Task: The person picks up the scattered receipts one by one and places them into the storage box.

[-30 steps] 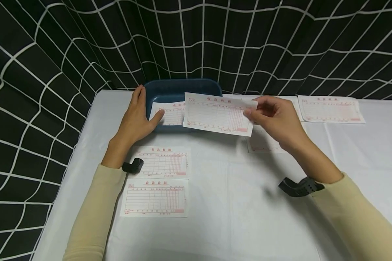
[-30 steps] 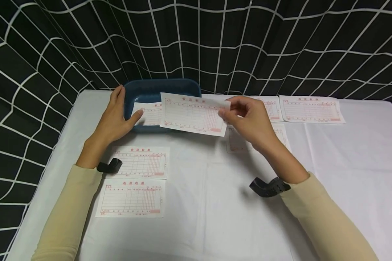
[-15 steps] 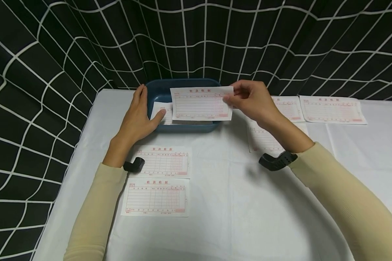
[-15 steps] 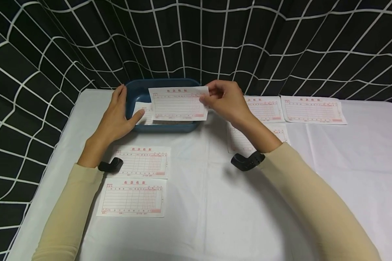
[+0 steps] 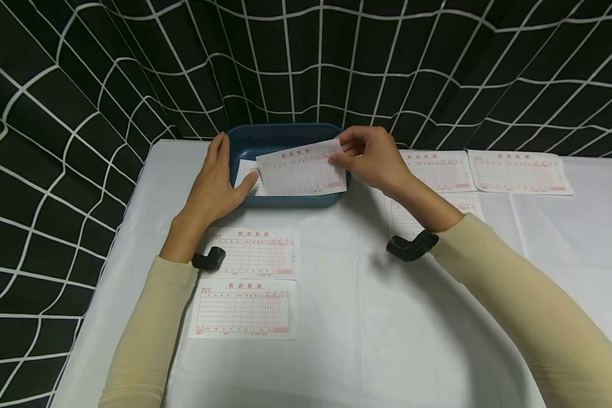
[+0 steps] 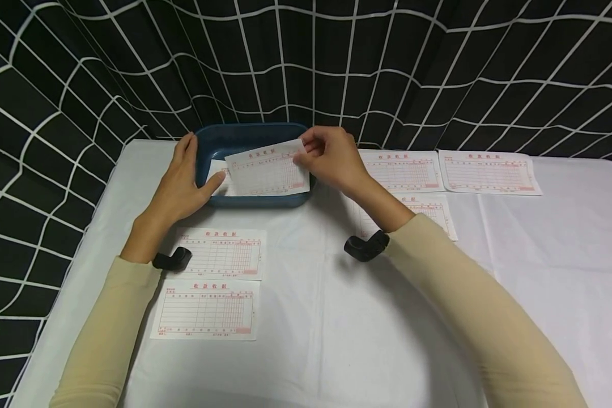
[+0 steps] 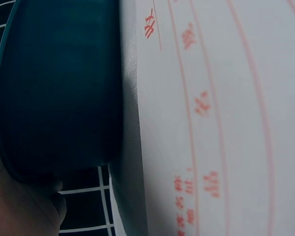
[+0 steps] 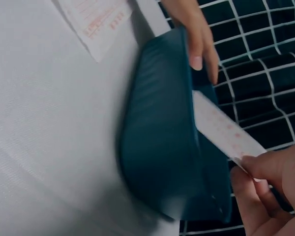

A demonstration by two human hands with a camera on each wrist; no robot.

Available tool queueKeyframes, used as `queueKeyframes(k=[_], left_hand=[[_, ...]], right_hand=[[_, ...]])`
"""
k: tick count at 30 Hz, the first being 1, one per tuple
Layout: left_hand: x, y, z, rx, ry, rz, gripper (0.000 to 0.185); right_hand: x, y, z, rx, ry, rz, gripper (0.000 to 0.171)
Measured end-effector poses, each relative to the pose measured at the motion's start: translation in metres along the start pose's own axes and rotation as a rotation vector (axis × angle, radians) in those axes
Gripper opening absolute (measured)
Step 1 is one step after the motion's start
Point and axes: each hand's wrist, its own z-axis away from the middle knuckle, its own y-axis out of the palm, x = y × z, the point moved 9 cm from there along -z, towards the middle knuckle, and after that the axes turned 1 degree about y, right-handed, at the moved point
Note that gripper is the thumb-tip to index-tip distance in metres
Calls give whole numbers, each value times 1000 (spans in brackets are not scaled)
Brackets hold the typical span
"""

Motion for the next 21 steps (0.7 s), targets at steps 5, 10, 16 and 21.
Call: queueKeyframes(k=[5,10,16,21], left_hand=[[0,0,0,3,2,-3,99],[1,0,0,6,-1,-1,99],[1,1,0,9,-3,-6,100],[1,0,0,6,-4,-5,100]], right_hand=[[6,1,0,-31,-71,13,30],[8,-6,2,-75,-91,12,39],[4,-17,11,-125,-70,7,37],[4,-19,27,-136,-86,15,35]])
